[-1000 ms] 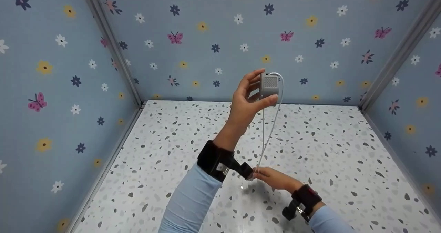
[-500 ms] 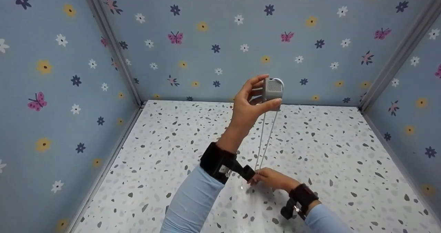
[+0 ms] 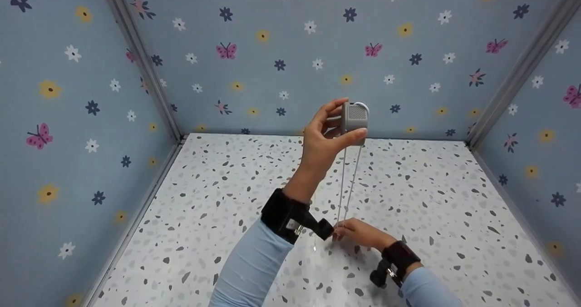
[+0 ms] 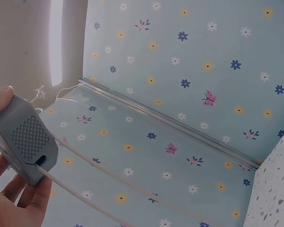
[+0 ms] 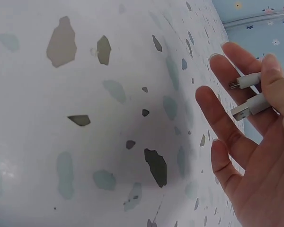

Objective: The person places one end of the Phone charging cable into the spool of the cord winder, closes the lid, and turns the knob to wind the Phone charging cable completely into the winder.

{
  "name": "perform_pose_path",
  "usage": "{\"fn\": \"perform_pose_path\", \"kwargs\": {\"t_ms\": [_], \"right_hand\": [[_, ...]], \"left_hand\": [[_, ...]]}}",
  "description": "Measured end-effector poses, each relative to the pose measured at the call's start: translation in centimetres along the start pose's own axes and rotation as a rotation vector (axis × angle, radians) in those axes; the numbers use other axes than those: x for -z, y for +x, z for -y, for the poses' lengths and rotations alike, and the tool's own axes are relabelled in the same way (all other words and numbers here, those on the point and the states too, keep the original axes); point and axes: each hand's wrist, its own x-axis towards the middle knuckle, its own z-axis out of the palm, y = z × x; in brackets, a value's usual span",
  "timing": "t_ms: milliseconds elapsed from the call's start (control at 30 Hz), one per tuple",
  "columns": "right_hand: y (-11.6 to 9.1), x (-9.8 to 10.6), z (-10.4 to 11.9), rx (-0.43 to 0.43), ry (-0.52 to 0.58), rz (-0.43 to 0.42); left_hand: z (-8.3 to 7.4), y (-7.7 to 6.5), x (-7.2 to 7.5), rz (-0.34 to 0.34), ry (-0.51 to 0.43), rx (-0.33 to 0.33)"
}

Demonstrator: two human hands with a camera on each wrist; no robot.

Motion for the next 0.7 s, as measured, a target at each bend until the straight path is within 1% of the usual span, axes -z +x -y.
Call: {"fn": "perform_pose_path", "kwargs": {"t_ms": [200, 367, 467, 567, 633, 667, 700], "right_hand": [[0.0, -0.2, -0.2, -0.016, 0.024, 0.015], [-0.1, -0.3, -0.2, -0.005, 0.015, -0.015], [-0.4, -0.1, 0.1, -0.024, 0.037, -0.018], [-1.0, 1.2, 1.0, -0.019, 0.053, 0.028], [-1.4, 2.9, 2.3, -0.010, 0.035, 0.055], [-1.5, 4.1, 3.1, 0.012, 0.009, 0.046], [-1.6, 5.3, 4.1, 0.032, -0.024, 0.015]], "left_hand": [[0.0, -0.1, 0.2, -0.008, 0.001, 0.008], [0.1, -0.1, 0.3, -0.007, -0.002, 0.015], [0.0, -0.1, 0.6, 0.001, -0.011, 0.014], [0.0, -0.1, 1.0, 0.008, -0.003, 0.013], [0.0, -0.1, 1.2, 0.014, 0.003, 0.013], [-0.1, -0.1, 1.2, 0.017, 0.008, 0.013], [0.0, -0.1, 1.2, 0.020, 0.014, 0.012]]}}
